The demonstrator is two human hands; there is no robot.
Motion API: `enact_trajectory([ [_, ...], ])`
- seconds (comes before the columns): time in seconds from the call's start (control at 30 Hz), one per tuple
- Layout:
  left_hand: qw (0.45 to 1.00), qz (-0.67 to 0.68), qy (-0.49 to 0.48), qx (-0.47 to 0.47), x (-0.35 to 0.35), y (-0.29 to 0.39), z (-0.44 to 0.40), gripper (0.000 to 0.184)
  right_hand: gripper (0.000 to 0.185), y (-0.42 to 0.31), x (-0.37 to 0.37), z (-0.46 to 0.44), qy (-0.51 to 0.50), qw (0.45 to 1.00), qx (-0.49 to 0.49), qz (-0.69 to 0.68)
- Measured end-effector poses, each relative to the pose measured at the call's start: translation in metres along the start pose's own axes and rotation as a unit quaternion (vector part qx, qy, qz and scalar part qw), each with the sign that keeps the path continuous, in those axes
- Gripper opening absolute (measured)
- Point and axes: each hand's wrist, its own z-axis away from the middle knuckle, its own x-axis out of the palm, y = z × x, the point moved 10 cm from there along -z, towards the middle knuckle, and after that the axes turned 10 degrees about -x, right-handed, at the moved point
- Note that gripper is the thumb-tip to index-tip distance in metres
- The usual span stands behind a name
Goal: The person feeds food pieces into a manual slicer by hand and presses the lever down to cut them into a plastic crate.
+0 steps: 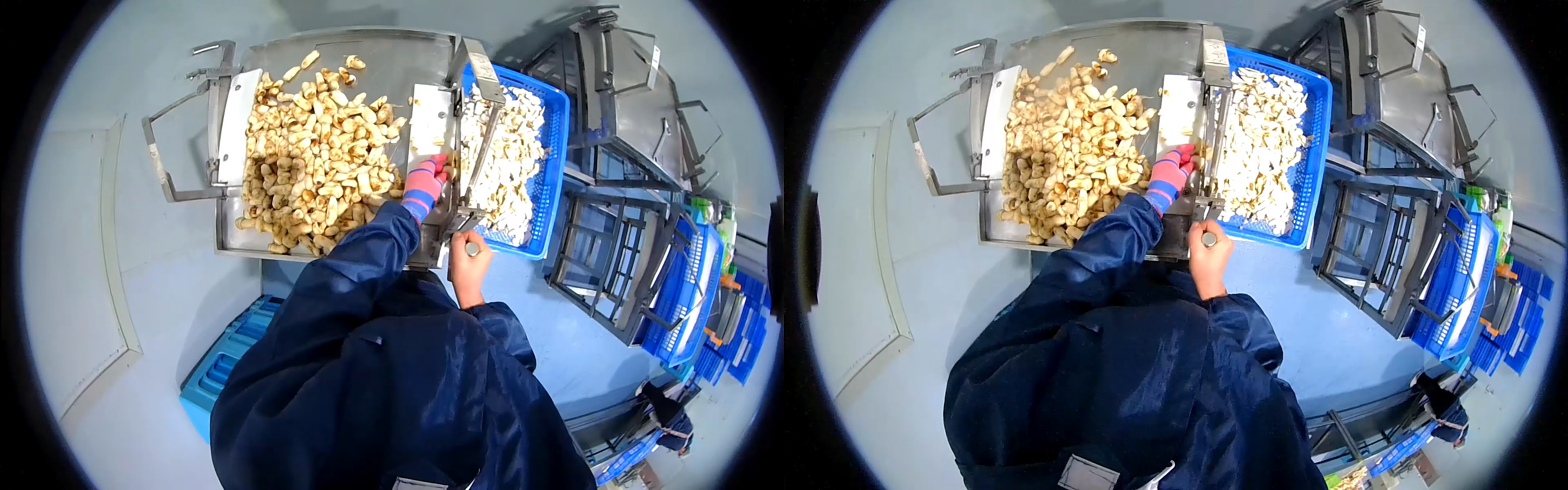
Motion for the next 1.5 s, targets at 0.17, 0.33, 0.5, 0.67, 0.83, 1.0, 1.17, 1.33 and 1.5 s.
enact_trajectory([
  [0.17, 0.998, -0.033, -0.042, -0.044, 0.003, -0.006, -0.008, 0.048, 0.019, 0.002, -0.001, 0.010, 0.031, 0.995, -0.073, 0.053],
  [0.33, 0.998, 0.003, -0.066, -0.017, 0.013, -0.016, -0.015, 0.048, 0.021, 0.013, 0.002, 0.010, 0.025, 0.999, -0.041, -0.003],
  [0.5, 0.991, -0.051, -0.110, -0.059, 0.010, -0.010, -0.018, 0.052, 0.022, 0.044, 0.009, 0.018, 0.025, 0.997, -0.067, -0.004],
  [0.67, 0.988, -0.073, -0.102, -0.089, 0.006, -0.005, -0.014, 0.050, 0.020, -0.015, -0.006, 0.004, 0.056, 0.998, -0.018, -0.001],
  [0.83, 0.982, 0.087, -0.137, -0.100, 0.022, -0.023, -0.018, 0.043, 0.019, 0.093, 0.018, 0.027, -0.021, 0.999, -0.005, -0.028],
  [1.0, 0.958, 0.223, -0.150, -0.100, 0.039, -0.047, -0.031, 0.041, 0.022, -0.020, -0.003, 0.000, 0.020, 1.000, 0.004, -0.023],
  [1.17, 0.986, 0.037, -0.122, -0.110, 0.024, -0.024, -0.023, 0.039, 0.020, 0.066, 0.014, 0.021, 0.009, 0.999, -0.035, -0.026],
  [1.33, 0.995, -0.025, -0.089, -0.046, 0.018, -0.008, -0.018, 0.038, 0.022, -0.021, -0.004, 0.003, 0.033, 0.999, -0.029, 0.005],
  [1.5, 0.989, 0.079, -0.091, -0.084, 0.031, -0.041, -0.035, 0.039, 0.020, 0.073, 0.016, 0.024, 0.001, 1.000, -0.020, -0.019],
])
